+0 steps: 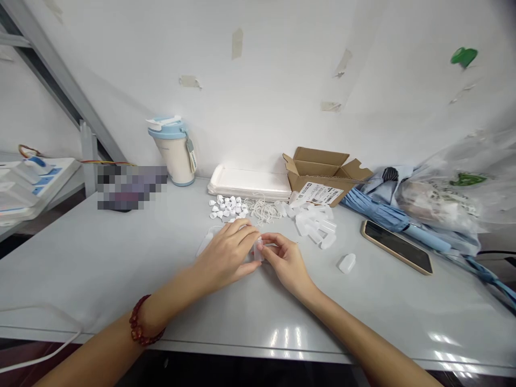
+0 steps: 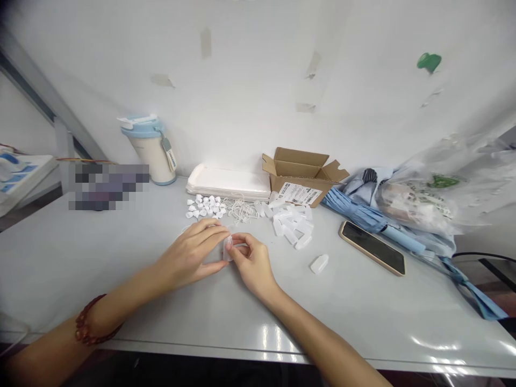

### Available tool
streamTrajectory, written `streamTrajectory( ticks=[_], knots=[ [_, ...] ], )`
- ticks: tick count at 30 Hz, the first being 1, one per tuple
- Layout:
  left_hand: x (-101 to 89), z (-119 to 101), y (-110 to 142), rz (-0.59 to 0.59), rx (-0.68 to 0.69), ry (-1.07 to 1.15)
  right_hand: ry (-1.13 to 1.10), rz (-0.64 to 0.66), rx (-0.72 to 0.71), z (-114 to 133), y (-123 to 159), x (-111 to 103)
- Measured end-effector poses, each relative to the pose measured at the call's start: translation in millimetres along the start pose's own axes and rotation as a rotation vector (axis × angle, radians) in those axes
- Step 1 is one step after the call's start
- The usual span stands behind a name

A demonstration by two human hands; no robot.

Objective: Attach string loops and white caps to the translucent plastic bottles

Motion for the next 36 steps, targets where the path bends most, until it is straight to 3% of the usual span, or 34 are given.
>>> streamTrajectory(
  ticks=[4, 12, 17, 27, 36],
  knots=[
    [-5.0, 8, -1, 0.054, -0.070, 0.075, 0.073, 0.072, -0.027, 1, 1, 3],
    [-17.0, 37, 9, 0.284, -0.298, 0.220, 0.479, 0.271, -0.347, 19, 9, 14],
    [-20.9, 39, 12, 0.331, -0.333, 0.237, 0.593, 0.363, -0.345, 17, 13, 18],
    [-16.3, 40, 17, 0.395, -0.308, 0.256, 0.670, 0.390, -0.346, 14, 15, 19],
    [-25.0, 50, 20, 0.342, -0.265, 0.261, 0.681, 0.381, -0.371, 13, 15, 20]
  ],
)
Point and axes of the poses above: each hand's wrist, its own y-axis away from the middle knuckle, its own x-axis out of the palm, z = x × y, the point moved 4 cm from there along -y, towards the middle knuckle, and after that the axes turned 1 degree about z, right-handed, at the moved point
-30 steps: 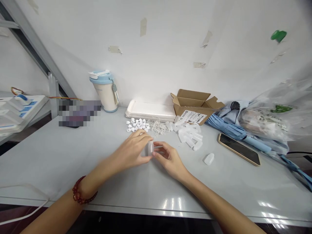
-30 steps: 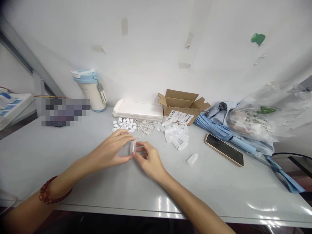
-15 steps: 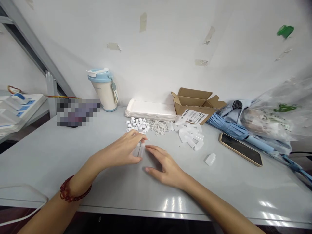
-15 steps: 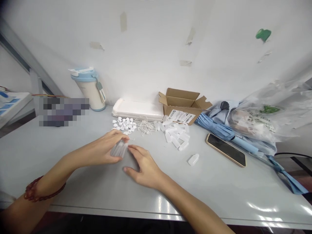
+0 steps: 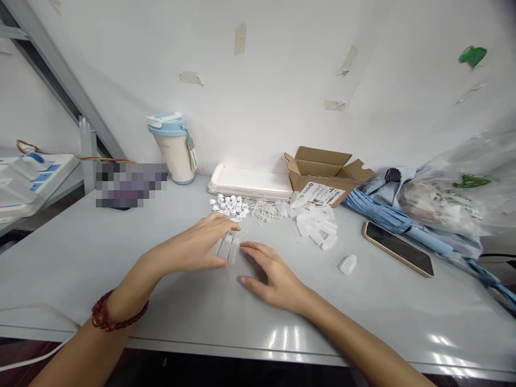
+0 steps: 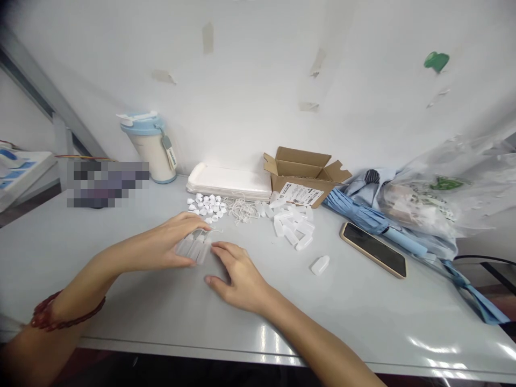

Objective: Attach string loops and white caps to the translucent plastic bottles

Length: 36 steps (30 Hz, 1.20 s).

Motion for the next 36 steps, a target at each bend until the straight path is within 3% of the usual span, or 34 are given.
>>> streamTrajectory(
  ticks=[9, 19, 36],
  knots=[
    [-0.5, 2.3, 3.0, 0.016, -0.001, 0.009, 0.009, -0.045, -0.023, 3.2, 1.7, -2.1],
    [0.4, -1.8, 1.7, 0.018, 0.012, 0.014, 0.141, 0.002, -0.115, 4.8, 2.9, 3.5],
    [0.5, -2.9, 2.7, 0.024, 0.031, -0.002, 0.166, 0.012, -0.150, 5.1, 3.7, 2.9]
  ],
)
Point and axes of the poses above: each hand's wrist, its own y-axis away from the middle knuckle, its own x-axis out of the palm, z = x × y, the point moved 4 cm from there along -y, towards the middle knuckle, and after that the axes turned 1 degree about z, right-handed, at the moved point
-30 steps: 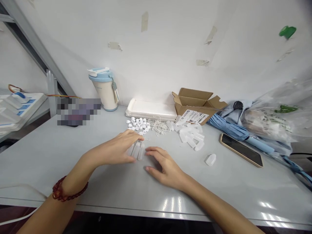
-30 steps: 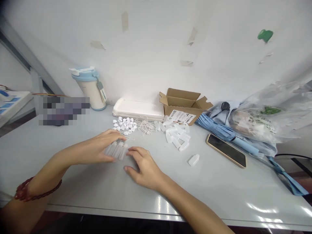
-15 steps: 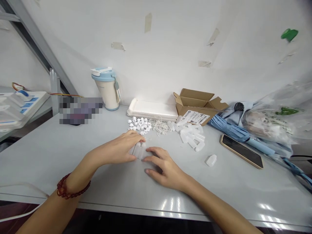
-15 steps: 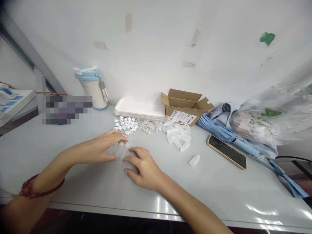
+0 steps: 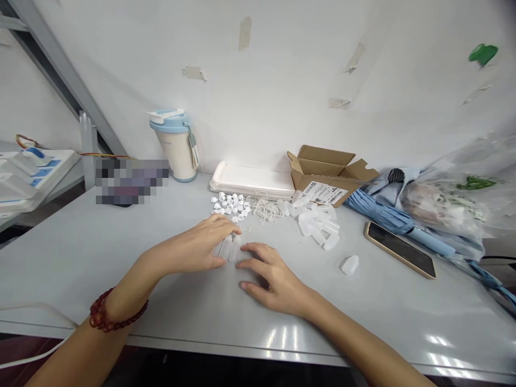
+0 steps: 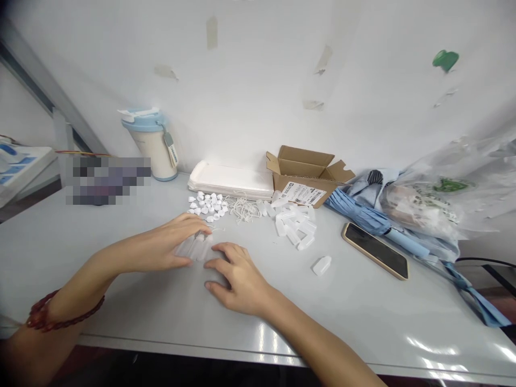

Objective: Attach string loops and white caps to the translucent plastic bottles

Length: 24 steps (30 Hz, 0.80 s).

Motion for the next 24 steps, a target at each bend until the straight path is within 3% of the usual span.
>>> streamTrajectory(
  ticks=[7, 16, 20, 24],
  knots=[
    [8.1, -2, -4, 0.019, 0.014, 0.007, 0.003, 0.013, 0.004, 0, -1, 0],
    [9.9, -4, -7, 0.142, -0.049, 0.028, 0.001, 0.000, -0.029, -1, 0, 1],
    [9.0, -3, -8, 0.115, -0.054, 0.049, 0.013, 0.001, -0.035, 0, -1, -1],
    [6.1, -6, -11, 0.053, -0.080, 0.099, 0.039, 0.018, 0.011, 1, -1, -19]
  ],
)
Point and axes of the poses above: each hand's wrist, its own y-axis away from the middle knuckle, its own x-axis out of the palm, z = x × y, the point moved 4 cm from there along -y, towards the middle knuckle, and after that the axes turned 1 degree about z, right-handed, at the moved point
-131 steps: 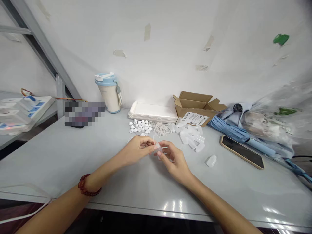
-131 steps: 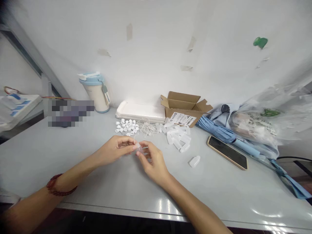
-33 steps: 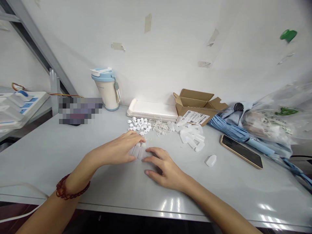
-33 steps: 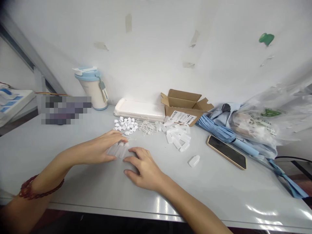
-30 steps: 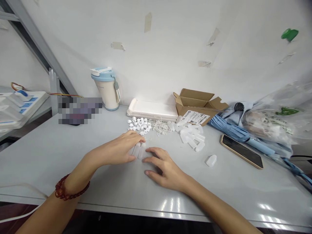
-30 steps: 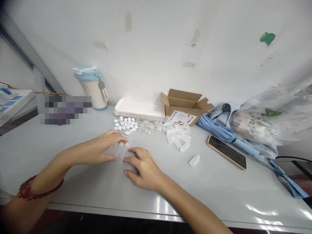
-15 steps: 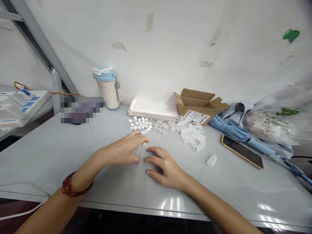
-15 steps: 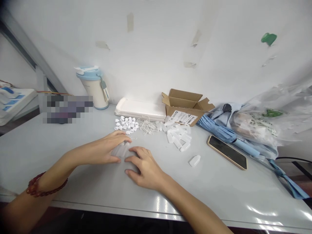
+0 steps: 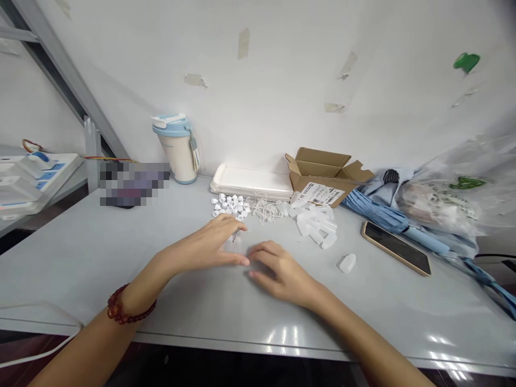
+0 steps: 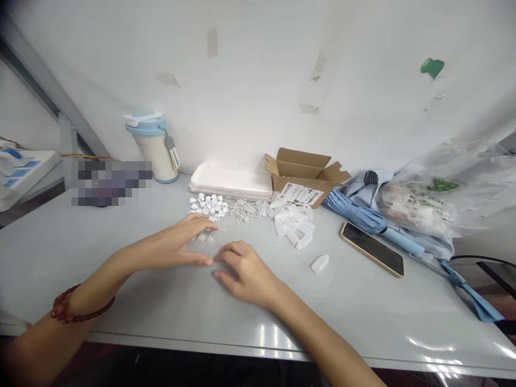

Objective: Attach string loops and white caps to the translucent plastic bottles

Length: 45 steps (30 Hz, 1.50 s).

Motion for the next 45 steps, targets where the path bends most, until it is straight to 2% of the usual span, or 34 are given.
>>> streamTrajectory(
  ticks=[3, 5, 8, 10, 12, 15, 18, 25, 28, 30, 33, 36, 38, 41, 45],
  knots=[
    [-4.0, -4, -2, -0.103, -0.043, 0.011, 0.056, 0.066, 0.131, -7, 4, -25],
    [-6.0, -5, -3, -0.174, -0.060, 0.001, 0.110, 0.044, 0.277, -18, 10, -46],
    [-6.5, -4, -4, -0.253, -0.051, -0.039, 0.315, -0.034, 0.541, -43, 27, -81],
    [-5.2, -2, -7, -0.289, -0.046, -0.079, 0.385, 0.009, 0.746, -62, 43, -99],
    [-2.7, -1, -11, -0.308, -0.030, -0.116, 0.354, 0.073, 0.985, -81, 62, -113],
    [2.4, -3, -21, -0.307, 0.040, -0.157, 0.185, 0.213, 1.263, -98, 87, -119],
    [7.8, -7, -36, -0.271, 0.125, -0.214, 0.073, 0.337, 1.358, -104, 95, -113],
    [24.1, -12, -71, -0.159, 0.203, -0.474, 0.082, 0.433, 1.310, -110, 84, -97],
    [27.1, -14, -75, -0.172, 0.214, -0.447, 0.294, 0.391, 1.336, -115, 81, -104],
    [22.8, -15, -70, -0.215, 0.219, -0.374, 0.513, 0.246, 1.335, -118, 78, -115],
    [6.5, -13, -57, -0.307, 0.174, -0.164, 0.691, -0.158, 1.254, -113, 70, -130],
    [-11.1, -4, -43, -0.364, 0.066, 0.163, 0.534, -0.563, 0.985, -96, 55, -125],
    [-18.1, 1, -34, -0.377, 0.035, 0.341, 0.287, -0.677, 0.707, -80, 39, -107],
    [-21.0, 6, -25, -0.396, -0.012, 0.516, 0.019, -0.606, 0.449, -57, 18, -67],
    [-18.1, 5, -15, -0.417, -0.082, 0.554, -0.012, -0.452, 0.191, -28, 2, -18]
  ],
)
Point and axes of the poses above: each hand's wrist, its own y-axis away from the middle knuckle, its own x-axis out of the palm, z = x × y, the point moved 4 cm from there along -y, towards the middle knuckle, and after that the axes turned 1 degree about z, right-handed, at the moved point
